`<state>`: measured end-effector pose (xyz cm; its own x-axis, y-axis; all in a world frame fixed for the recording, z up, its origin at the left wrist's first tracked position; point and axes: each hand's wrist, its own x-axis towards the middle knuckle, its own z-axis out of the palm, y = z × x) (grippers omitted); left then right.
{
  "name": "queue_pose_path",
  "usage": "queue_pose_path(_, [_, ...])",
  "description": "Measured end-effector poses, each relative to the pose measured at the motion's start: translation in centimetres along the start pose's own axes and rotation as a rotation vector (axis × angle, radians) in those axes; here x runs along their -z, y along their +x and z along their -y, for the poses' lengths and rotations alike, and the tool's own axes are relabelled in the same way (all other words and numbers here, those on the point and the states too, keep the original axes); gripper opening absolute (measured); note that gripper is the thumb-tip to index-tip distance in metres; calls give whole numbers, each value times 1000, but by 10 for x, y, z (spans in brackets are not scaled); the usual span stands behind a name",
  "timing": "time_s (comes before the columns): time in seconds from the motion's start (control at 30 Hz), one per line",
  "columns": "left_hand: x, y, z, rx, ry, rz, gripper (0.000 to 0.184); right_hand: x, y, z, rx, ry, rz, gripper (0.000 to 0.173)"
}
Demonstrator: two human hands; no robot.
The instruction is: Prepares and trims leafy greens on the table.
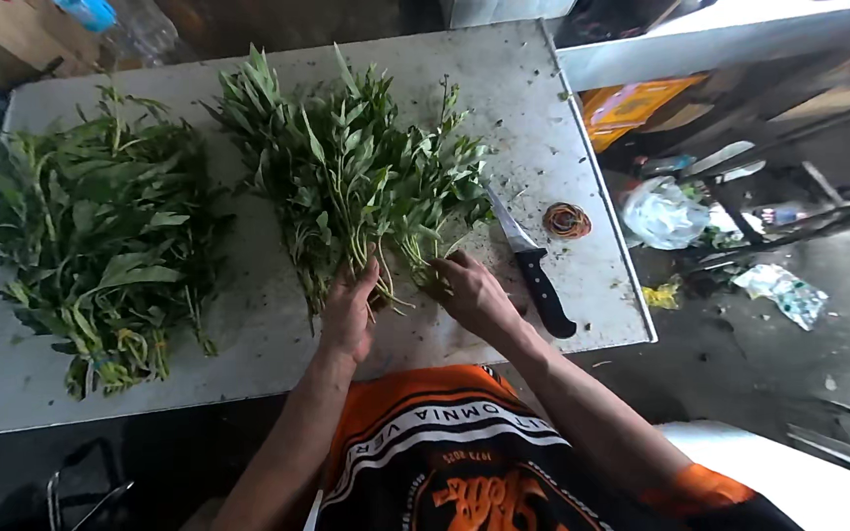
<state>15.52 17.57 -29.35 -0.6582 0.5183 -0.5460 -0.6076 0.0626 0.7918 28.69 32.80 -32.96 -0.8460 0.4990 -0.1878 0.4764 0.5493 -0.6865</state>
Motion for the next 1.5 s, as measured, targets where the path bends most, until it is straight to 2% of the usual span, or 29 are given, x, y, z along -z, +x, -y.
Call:
queue_pose_path(0.07, [1, 0, -1, 28, -47, 15, 36, -7, 3, 0, 36, -45, 29, 44])
queue_pose_path(0.13, [3, 1, -3, 60, -95, 36, 43, -1, 4, 3, 29, 94, 91, 48])
queue_pose_path(0.17, [4, 1, -4, 70, -115, 44, 45, 2, 3, 3, 18, 140, 88, 43])
queue_pose_path(0.23, [3, 1, -5, 85, -129, 57, 43, 6, 3, -1, -44, 127, -41, 31])
queue_pose_path(0.3, [-3, -1, -7, 97, -94, 58, 39, 11, 8, -4, -165, 9, -81, 31])
queue_pose_path(0.4, [-23, -1, -7, 107, -27, 89, 42, 18, 22, 2, -326, -134, 81, 38])
queue_pose_path(0.53, [-43, 19, 13, 53, 103, 174, 42, 23, 33, 6, -384, -65, 133, 30])
queue_pose_path(0.63, [-43, 31, 27, 19, 159, 149, 37, 33, 19, 7, -359, 135, -34, 22])
queue_pose_path(0.77, [-40, 26, 22, 58, 91, 171, 38, 58, -9, 11, 1, 281, -529, 20])
queue_pose_path(0.87, [-39, 26, 21, 79, 80, 185, 39, 85, -16, 29, 229, 166, -668, 23])
queue_pose_path(1.0, [-40, 19, 16, 129, 19, 194, 43, 91, -16, 50, 341, 4, -584, 25])
queue_pose_path(1.13, [-39, 7, 12, 189, -1, 125, 50, 46, -9, 49, 248, -65, -375, 22])
queue_pose_path(1.27, [-35, 5, 24, 74, 28, 218, 55, 5, -7, 48, 196, -31, -246, 19])
queue_pose_path(1.33, [-35, 4, 24, 43, 12, 224, 53, 1, -9, 49, 245, 26, -244, 20])
queue_pose_path(1.5, [-32, 5, 14, 25, -1, 214, 51, 14, -15, 35, 311, 403, -227, 21])
